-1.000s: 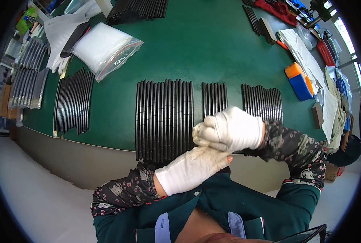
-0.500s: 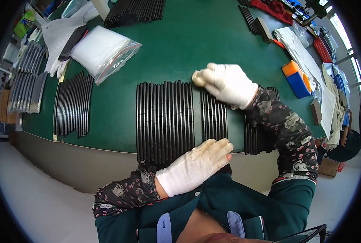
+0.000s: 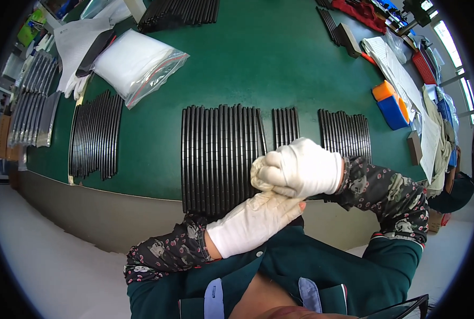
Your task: Wiping a set of thin black rods with a cleaning cloth at a factory workbench.
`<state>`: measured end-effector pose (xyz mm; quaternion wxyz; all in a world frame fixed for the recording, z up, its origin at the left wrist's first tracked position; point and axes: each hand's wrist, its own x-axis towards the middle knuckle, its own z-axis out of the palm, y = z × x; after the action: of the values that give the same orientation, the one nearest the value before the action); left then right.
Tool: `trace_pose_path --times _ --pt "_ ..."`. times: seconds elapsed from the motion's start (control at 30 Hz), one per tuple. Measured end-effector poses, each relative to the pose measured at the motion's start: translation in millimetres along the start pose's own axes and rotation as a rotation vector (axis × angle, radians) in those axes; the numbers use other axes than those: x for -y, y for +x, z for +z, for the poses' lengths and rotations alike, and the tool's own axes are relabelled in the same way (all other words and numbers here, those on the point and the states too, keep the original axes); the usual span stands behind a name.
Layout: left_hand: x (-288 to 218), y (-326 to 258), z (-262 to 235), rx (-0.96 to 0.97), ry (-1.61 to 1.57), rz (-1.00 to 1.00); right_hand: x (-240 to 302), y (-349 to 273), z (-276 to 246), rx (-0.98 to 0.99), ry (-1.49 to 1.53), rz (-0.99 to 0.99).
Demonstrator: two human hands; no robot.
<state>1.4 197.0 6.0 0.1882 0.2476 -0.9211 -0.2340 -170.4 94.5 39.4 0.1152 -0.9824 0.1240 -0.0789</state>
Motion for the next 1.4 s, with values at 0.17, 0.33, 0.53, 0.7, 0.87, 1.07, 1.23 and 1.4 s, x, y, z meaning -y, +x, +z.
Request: trace_pose_path --times 0.17,0.33,0.53,0.7,0.87,1.07,1.23,1.4 --pt "-0.1 3.8 -3.6 0.004 0.118 0.065 -52.1 13.9 -5.8 -0.298 -0.212 0.302" --pt "0.0 -4.6 -19.1 0.065 0.091 0.009 -45.5 -0.2 -35.9 -0.479 -0.164 0.481" --pt "-0.5 -0.3 -19.6 -0.015 0.182 0.151 -20.4 -14.4 -30.7 -0.398 -0.103 0.46" --pt "-0.4 -14.3 0.5 0.07 -0.036 0.052 15.6 -3.4 4.3 -0.036 -0.013 -0.13" --pt "2.9 -5.1 -11.1 0.132 0.122 0.143 -50.8 14.0 1.5 -0.257 -0.24 0.234" --pt "-1.3 -9.3 -1.3 0.122 -0.231 -0.038 -1.8 9.6 3.7 -0.157 0.026 -0.112" --pt "6.1 -4.5 -5.6 0.063 0.064 0.109 -38.4 18.6 5.6 -0.292 -0.142 0.097" --pt "-0.7 -7.6 -0.4 0.132 -0.313 -0.141 -2.2 4.5 11.3 -0.236 0.005 -0.097"
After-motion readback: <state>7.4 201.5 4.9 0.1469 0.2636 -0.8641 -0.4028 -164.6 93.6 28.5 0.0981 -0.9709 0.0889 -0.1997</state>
